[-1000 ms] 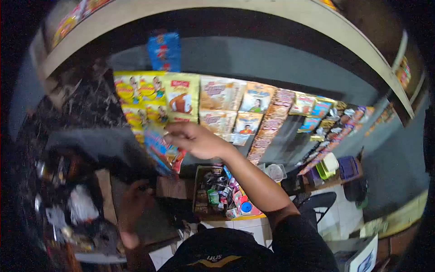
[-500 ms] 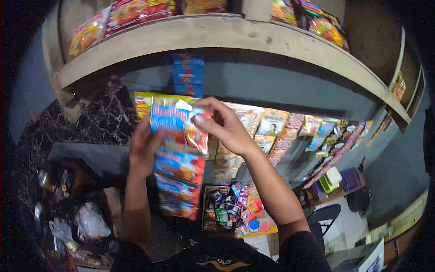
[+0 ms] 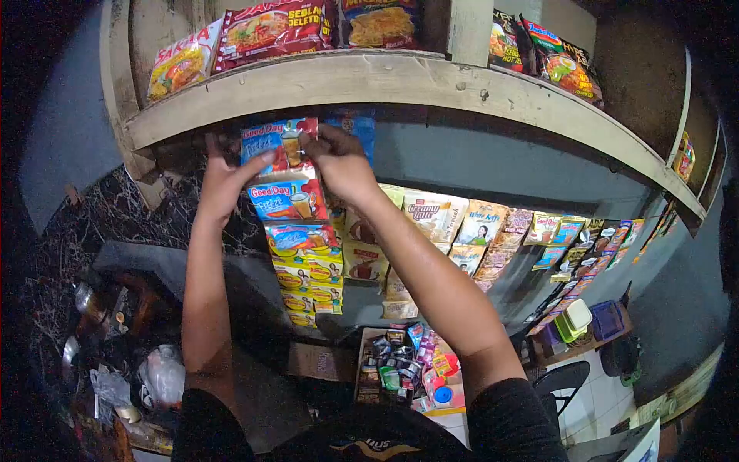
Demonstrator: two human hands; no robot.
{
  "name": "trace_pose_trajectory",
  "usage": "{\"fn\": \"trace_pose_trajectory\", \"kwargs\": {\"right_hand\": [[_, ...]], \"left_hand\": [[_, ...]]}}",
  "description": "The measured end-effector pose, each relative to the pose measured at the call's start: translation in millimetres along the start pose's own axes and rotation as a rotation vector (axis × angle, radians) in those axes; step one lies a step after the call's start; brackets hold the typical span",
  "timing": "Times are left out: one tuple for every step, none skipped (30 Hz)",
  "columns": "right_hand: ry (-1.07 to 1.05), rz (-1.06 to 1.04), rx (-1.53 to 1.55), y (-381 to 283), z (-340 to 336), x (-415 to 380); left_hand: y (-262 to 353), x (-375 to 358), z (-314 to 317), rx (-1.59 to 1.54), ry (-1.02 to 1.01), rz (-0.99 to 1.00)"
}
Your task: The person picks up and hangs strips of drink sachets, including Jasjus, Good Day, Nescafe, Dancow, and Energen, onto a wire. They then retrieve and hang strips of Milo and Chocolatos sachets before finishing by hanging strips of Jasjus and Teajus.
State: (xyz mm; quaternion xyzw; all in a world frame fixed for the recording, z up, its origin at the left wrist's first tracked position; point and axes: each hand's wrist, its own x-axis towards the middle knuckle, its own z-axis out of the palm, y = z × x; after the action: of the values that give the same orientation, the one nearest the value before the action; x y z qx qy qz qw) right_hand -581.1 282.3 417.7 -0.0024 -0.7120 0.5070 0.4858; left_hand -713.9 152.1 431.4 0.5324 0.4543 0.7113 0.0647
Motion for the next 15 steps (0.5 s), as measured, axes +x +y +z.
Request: {"fn": "trace_pose_trajectory", "kwargs": {"right_hand": [[0.000,-0.005,0.003,-2,0,4],[0.021,0.026,-0.042,-5,1,8],[0.041,0.058,-0.088,-6,0,11],[0.016,0.040,-0.299,-20,-6,10],[0.016,0.039,-0.296,-33,-10,6],[0.002,0.006,-0.437,-46,-13,2],[-0.012,-0.026,-0.576,-52,-17,-1],[0.063,-0.163,-0.760,-42,-24,2],[0.066,-0.164,-0.759,-46,-29,1],[0.117,-0.248,-0.991,-53,-34,0],[0.169,-0.331,-1.224,-57,-37,-2],[0.123,-0.345,-1.286,-53,-42,4],[0.128,-0.342,-1.288,-50,-46,10],[0.050,-0.335,-1.386,-47,-49,14],[-0.028,-0.328,-1.482,-44,-52,18]], "left_hand": [[-2,4,-4,0.004,-0.001,0.004],[-6,10,-10,0.141,0.023,0.029],[-8,14,-14,0.278,0.048,0.053],[0,16,-11,0.321,0.061,0.076],[0,24,-14,0.324,0.061,0.077],[2,35,-15,0.392,0.023,0.070],[5,41,-16,0.460,-0.014,0.062],[7,43,-17,0.734,0.042,-0.031],[-6,54,-24,0.735,0.040,-0.028],[-31,74,-34,1.130,0.020,0.155],[-44,87,-39,1.518,-0.003,0.350],[-44,91,-36,1.516,-0.006,0.354],[-45,95,-32,1.574,0.013,0.424],[-46,98,-29,1.631,0.030,0.494],[-58,113,-32,1.628,0.026,0.499]]}}
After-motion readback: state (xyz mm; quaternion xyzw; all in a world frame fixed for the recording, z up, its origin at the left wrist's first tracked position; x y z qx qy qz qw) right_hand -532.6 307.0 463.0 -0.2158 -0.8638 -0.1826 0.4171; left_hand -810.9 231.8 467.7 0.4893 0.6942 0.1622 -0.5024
